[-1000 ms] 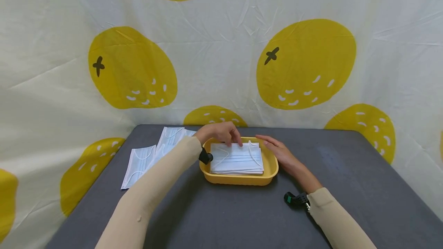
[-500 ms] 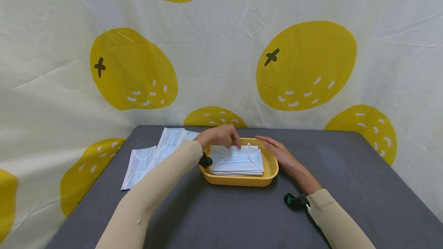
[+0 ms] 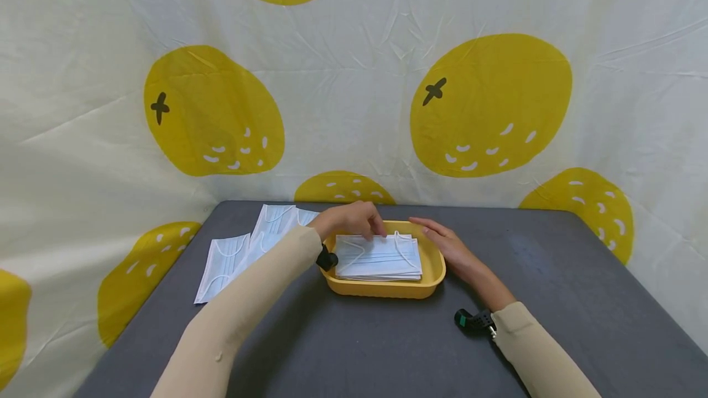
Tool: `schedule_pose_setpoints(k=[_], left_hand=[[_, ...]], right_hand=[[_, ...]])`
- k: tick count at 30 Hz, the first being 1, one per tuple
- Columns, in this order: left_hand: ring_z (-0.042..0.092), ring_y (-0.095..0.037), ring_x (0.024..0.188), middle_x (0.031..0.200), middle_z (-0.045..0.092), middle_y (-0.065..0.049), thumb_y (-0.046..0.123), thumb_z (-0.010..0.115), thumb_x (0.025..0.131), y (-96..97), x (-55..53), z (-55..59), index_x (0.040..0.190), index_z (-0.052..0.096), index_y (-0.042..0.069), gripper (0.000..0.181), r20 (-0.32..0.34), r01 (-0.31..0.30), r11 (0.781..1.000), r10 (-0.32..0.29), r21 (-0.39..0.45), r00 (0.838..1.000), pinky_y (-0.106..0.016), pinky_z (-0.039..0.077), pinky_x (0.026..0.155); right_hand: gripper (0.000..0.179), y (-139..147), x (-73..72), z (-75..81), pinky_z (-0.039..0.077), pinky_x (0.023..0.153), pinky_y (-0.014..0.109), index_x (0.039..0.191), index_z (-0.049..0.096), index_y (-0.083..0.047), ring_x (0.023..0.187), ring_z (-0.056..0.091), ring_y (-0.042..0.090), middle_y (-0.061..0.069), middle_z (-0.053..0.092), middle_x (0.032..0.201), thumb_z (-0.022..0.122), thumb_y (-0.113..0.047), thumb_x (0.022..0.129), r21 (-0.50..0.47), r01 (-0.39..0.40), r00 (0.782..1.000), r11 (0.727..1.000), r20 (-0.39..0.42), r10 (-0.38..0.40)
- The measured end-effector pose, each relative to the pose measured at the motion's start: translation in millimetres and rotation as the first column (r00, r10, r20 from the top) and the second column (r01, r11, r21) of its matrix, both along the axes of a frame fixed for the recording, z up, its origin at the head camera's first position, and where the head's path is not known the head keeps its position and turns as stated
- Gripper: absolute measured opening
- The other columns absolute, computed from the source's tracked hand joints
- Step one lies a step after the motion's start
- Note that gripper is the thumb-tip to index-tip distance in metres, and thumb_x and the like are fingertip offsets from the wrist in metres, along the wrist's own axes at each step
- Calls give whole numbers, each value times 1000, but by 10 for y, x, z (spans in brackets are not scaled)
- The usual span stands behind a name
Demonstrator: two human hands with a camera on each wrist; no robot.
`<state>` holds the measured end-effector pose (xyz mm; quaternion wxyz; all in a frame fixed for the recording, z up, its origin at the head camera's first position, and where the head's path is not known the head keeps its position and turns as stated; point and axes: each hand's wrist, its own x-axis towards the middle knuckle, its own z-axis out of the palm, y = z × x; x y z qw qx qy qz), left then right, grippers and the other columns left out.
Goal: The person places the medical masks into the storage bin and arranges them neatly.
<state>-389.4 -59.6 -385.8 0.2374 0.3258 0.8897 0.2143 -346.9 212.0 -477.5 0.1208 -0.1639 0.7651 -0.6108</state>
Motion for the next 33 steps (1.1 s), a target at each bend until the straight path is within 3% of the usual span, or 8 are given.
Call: schedule_pose_setpoints(k=[14,22,27,33], left_hand=[[71,-18,109,119,77,-7,1,68,96,-74,40,29,120,77,7,26,-38,-20,994,24,112,999,-32,60,92],[71,-17,105,124,75,-13,9,68,98,-189,133,150,123,75,8,26,9,-29,979,28,203,1000,-34,62,88],[73,-24,108,126,73,-17,12,68,99,-307,213,230,124,75,10,26,43,-97,948,88,303,995,-42,62,92],[74,-26,108,127,72,-19,18,67,101,-502,310,169,123,75,10,25,97,-217,877,194,429,976,-47,60,95]], right_hand=[[46,-10,-15,2,51,105,29,157,45,-13,145,45,39,16,40,164,39,-27,114,-13,2,1000,1000,10,-2],[47,-9,-4,6,50,107,30,157,45,-12,146,44,38,16,40,164,39,-30,113,-4,2,1000,1000,6,-2],[47,-3,7,26,49,109,33,157,45,-12,147,43,38,15,40,164,39,-28,113,-12,5,1000,1000,12,-5],[47,14,18,21,49,111,34,157,44,-11,147,43,37,15,41,164,39,-28,113,-22,-1,1000,1000,7,1]])
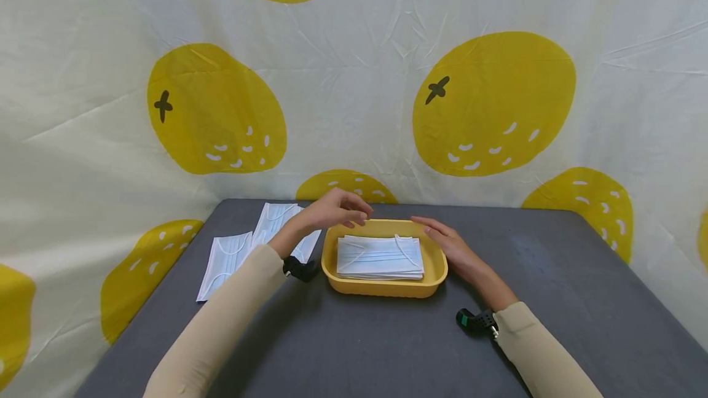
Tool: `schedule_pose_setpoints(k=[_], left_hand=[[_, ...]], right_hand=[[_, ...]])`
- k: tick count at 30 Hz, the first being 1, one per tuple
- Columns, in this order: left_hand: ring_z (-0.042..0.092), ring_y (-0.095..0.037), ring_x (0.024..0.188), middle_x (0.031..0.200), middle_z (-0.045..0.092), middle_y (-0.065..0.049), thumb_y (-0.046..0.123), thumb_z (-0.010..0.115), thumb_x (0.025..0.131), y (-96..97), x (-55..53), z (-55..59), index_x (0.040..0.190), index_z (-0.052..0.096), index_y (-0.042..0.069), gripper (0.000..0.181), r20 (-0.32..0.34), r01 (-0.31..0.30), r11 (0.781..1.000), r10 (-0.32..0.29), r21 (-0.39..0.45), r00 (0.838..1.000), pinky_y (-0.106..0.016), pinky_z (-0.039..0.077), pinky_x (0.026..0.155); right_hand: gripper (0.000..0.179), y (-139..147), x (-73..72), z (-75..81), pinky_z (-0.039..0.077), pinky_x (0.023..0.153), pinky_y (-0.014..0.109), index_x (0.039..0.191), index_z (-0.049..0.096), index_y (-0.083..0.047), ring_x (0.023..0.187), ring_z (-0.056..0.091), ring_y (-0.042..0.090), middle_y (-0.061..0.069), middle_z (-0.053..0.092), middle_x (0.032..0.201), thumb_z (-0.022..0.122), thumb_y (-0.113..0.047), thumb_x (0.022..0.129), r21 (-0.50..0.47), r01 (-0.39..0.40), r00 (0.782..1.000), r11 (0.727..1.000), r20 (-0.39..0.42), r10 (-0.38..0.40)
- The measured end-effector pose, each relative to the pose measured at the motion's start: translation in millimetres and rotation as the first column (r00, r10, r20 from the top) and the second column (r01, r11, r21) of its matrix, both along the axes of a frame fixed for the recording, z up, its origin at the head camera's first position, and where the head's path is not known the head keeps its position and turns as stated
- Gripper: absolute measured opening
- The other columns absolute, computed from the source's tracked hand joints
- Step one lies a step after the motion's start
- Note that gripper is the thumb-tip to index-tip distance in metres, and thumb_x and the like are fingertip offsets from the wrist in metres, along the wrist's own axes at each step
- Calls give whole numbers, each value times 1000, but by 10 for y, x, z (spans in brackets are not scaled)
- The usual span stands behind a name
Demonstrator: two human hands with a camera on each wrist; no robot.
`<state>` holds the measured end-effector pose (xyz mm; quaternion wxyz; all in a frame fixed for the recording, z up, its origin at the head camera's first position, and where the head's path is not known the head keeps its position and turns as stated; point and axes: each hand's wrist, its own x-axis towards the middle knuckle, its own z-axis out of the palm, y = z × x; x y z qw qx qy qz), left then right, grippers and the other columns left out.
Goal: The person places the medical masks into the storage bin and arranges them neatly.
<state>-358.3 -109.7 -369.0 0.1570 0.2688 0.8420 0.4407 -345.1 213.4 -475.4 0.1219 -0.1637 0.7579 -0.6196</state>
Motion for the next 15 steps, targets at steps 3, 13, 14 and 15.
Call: schedule_pose_setpoints(k=[3,13,14,15], left_hand=[[73,-30,110,128,71,-19,21,68,101,-103,74,-73,123,75,9,26,14,-59,995,58,75,998,-48,60,95],[75,-30,108,130,69,-23,22,67,101,-491,340,-289,125,72,6,30,7,-220,943,225,250,974,-41,62,90],[75,-31,108,129,70,-23,21,68,101,-537,359,-303,126,72,5,30,10,-240,934,246,265,969,-41,62,90],[75,-31,108,128,70,-23,21,68,101,-583,373,-317,125,72,5,30,11,-261,924,269,280,963,-42,62,90]], right_hand=[[47,20,-5,-6,49,109,30,157,43,-10,147,42,38,16,40,164,39,-27,114,-7,-3,1000,1000,-13,2],[50,14,-6,-5,51,105,28,158,41,-8,144,46,35,19,39,164,38,-29,114,-25,-24,999,999,-28,23],[50,8,-9,-2,51,106,28,159,40,-7,144,46,36,20,38,164,38,-29,114,-22,-25,999,999,-29,25],[49,1,-11,1,51,106,29,158,41,-8,144,46,35,19,39,164,39,-29,114,-18,-19,999,1000,-26,18]])
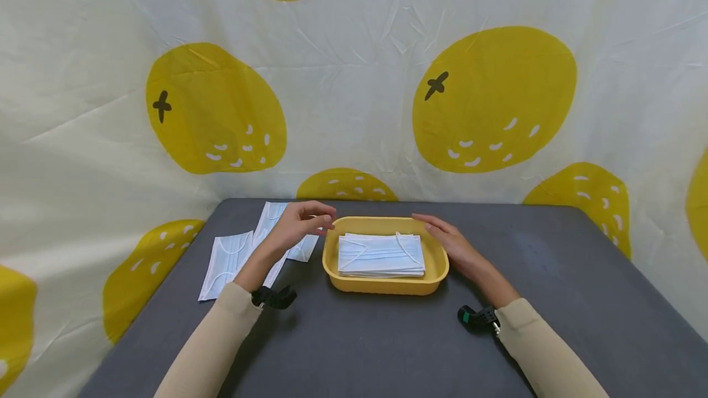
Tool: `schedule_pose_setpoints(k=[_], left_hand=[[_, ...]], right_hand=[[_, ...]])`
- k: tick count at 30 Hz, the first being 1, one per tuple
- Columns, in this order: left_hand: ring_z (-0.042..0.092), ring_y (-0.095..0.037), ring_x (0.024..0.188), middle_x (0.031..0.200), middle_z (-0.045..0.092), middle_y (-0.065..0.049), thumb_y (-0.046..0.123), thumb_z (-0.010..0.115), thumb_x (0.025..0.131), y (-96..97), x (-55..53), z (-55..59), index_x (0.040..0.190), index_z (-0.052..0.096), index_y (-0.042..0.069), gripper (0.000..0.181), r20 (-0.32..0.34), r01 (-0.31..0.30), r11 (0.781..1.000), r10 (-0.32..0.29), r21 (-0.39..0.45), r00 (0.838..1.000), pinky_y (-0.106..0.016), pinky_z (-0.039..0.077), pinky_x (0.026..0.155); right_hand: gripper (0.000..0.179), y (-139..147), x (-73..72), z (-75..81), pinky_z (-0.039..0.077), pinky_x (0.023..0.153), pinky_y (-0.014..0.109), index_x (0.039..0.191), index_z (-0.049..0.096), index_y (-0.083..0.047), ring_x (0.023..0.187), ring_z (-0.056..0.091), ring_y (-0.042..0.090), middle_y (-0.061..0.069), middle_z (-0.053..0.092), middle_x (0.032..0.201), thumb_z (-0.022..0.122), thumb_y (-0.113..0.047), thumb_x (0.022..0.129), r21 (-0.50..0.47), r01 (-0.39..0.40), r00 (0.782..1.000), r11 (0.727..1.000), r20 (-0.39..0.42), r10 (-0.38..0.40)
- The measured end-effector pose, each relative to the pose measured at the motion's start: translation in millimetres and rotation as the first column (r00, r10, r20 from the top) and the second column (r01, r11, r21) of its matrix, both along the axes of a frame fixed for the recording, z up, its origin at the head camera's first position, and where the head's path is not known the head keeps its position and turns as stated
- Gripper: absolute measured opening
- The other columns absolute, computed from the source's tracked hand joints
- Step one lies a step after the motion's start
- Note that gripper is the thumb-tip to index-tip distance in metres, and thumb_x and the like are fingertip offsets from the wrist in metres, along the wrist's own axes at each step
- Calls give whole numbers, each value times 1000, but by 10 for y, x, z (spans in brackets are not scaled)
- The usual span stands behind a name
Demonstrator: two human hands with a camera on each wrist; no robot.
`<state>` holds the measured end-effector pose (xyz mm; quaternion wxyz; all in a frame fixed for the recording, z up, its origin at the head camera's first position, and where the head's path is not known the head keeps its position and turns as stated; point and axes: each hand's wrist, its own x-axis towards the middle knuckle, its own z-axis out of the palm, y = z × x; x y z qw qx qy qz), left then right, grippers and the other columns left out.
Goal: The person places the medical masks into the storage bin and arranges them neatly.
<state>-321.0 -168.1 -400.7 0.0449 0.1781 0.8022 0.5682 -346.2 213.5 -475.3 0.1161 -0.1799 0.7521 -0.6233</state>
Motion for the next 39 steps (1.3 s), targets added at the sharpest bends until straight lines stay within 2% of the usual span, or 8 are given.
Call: schedule_pose_setpoints(k=[4,6,9,19,25,32,36,39], left_hand=[[75,-28,107,126,71,-21,21,68,101,-177,28,-53,125,71,3,30,-1,-91,994,91,57,996,-43,62,90],[76,-23,105,124,73,-17,21,68,101,-270,38,-79,126,70,3,31,4,-127,989,127,77,992,-43,62,90],[76,-24,103,119,75,-13,22,68,101,-397,46,-110,126,70,4,31,11,-171,978,171,118,985,-41,62,90],[76,-29,105,116,77,-8,28,66,102,-820,31,-159,131,67,3,38,29,-245,954,243,172,969,-40,62,91],[77,-19,98,110,78,-3,26,66,102,-1077,40,-158,129,67,4,35,44,-294,934,291,202,956,-35,62,89],[76,-9,90,102,78,7,26,67,102,-1297,24,-189,132,62,-5,44,54,-332,915,328,229,943,-29,62,86],[76,-9,89,101,78,9,24,66,103,-1388,0,-218,127,66,3,33,95,-364,901,352,238,931,-31,63,86],[75,-9,89,100,77,9,23,64,103,-1459,-12,-249,122,69,10,23,160,-396,884,366,247,917,-30,62,86]], right_hand=[[47,-6,-7,16,49,108,30,157,43,-10,146,45,35,16,41,163,39,-28,114,16,23,1000,1000,12,-23],[47,-6,-8,15,49,109,30,158,43,-10,146,44,36,16,40,164,38,-28,114,25,22,1000,999,10,-22],[48,1,-12,10,49,108,30,158,42,-10,147,43,37,16,39,165,38,-27,114,25,14,1000,1000,9,-14],[48,-6,-19,10,51,105,26,158,43,-11,146,43,38,15,39,164,39,-28,114,-1,8,1000,1000,18,-8],[49,-11,-10,3,51,104,25,157,44,-12,146,44,37,15,41,163,41,-33,113,9,8,1000,1000,12,-8],[48,-13,-8,14,51,104,24,157,44,-12,146,43,37,14,41,164,40,-31,113,14,11,1000,1000,14,-11],[49,14,15,24,51,102,22,158,43,-10,146,43,37,16,40,164,40,-30,113,15,28,999,999,24,-29],[50,44,38,23,52,99,20,158,42,-9,146,44,38,17,40,164,40,-31,113,21,45,998,999,32,-46]])
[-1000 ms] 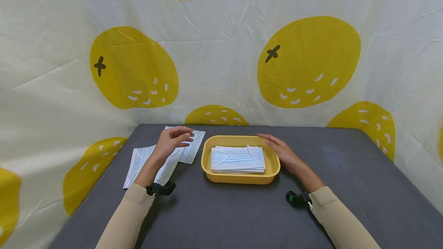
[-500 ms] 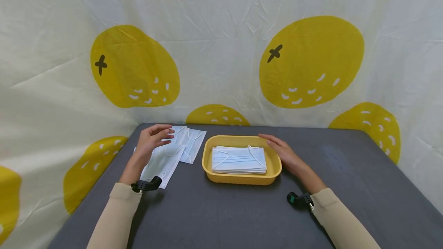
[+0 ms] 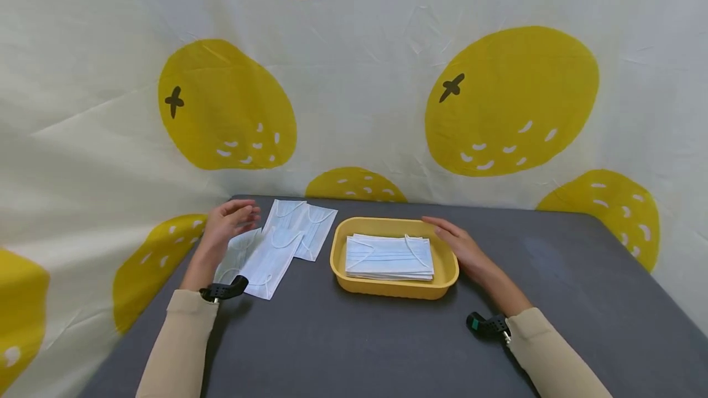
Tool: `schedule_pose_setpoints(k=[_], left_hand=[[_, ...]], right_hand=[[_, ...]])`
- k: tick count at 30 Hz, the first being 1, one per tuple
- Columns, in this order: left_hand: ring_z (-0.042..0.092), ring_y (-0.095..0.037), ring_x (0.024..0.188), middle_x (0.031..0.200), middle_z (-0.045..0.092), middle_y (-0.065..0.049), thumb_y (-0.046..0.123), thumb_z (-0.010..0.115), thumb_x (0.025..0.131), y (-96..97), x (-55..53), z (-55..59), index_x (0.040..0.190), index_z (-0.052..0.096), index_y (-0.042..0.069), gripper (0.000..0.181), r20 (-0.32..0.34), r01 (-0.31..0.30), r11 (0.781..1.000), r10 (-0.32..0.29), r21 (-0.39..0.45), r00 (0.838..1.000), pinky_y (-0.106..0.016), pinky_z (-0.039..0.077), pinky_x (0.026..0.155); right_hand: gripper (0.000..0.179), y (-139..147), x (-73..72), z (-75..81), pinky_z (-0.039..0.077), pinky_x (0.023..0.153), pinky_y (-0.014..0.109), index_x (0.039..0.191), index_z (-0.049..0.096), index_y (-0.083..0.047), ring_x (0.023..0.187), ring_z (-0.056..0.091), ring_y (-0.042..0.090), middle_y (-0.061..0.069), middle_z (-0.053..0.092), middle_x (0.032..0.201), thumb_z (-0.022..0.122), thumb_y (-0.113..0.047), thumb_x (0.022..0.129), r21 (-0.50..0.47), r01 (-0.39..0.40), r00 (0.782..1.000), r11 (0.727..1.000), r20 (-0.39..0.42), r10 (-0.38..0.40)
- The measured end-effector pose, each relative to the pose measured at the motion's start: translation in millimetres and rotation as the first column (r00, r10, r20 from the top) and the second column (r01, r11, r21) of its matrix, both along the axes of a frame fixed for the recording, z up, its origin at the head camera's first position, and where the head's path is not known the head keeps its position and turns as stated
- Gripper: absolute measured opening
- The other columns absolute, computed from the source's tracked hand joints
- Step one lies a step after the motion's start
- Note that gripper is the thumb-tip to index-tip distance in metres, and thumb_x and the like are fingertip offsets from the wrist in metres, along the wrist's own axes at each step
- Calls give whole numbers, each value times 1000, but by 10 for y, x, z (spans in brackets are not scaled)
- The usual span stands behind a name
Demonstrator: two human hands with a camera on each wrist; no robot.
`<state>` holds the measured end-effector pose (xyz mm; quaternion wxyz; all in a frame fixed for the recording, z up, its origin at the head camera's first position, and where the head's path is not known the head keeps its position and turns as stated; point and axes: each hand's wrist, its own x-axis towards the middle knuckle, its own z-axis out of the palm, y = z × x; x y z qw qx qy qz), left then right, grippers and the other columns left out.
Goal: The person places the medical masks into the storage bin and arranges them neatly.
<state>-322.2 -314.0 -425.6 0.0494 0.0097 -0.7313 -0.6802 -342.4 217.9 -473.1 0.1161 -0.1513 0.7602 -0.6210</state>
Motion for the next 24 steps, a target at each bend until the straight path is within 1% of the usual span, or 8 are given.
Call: schedule_pose_setpoints(k=[3,5,8,11,14,17,20,24], left_hand=[[74,-7,87,98,77,11,23,62,104,-81,19,-31,120,69,14,19,44,-36,999,36,-7,998,-26,61,85],[73,-5,86,96,76,14,25,62,104,-143,44,-51,120,69,14,20,59,-72,996,74,-46,995,-22,61,83],[72,-1,87,101,77,12,27,62,104,-222,63,-88,130,66,6,34,61,-93,984,103,-150,993,-22,60,85],[70,1,92,117,76,-2,31,61,105,-265,65,-121,140,58,-2,48,58,-97,951,119,-293,991,-24,60,89],[69,-11,106,134,67,-18,32,59,106,-288,75,-136,142,56,-3,50,41,-96,905,124,-415,991,-27,59,92],[63,-29,118,140,61,-25,29,58,106,-292,100,-130,142,57,-3,48,28,-97,864,128,-494,991,-31,56,95],[59,-38,124,141,60,-28,26,58,106,-287,122,-117,143,56,-3,47,35,-87,844,124,-529,992,-38,50,98],[54,-41,128,144,57,-29,26,58,106,-293,118,-120,145,53,-3,49,72,-66,838,124,-541,990,-52,46,105]], right_hand=[[49,28,19,-1,52,100,21,158,42,-10,145,44,38,16,40,164,40,-31,113,0,-1,1000,1000,2,1],[50,35,24,-2,51,103,24,158,41,-10,146,44,38,17,39,164,39,-31,113,6,-13,1000,1000,-11,13],[49,41,32,-2,50,106,27,158,42,-11,146,44,37,17,39,164,40,-31,113,18,-4,1000,1000,-18,5],[49,45,28,-11,50,105,26,158,42,-10,146,44,37,17,38,164,39,-31,113,23,1,1000,1000,-21,0],[49,45,19,-20,51,103,24,158,42,-10,146,44,37,18,39,164,40,-31,113,17,3,1000,1000,-23,-2],[50,46,15,-27,50,104,24,158,42,-9,146,44,38,18,39,164,40,-31,113,17,-5,999,1000,-39,6],[49,46,18,-29,49,106,26,157,44,-10,146,44,38,17,40,164,41,-31,113,21,4,999,1000,-38,-3],[49,57,23,-32,47,111,34,157,44,-10,147,43,38,17,40,164,41,-30,113,27,8,999,1000,-35,-7]])
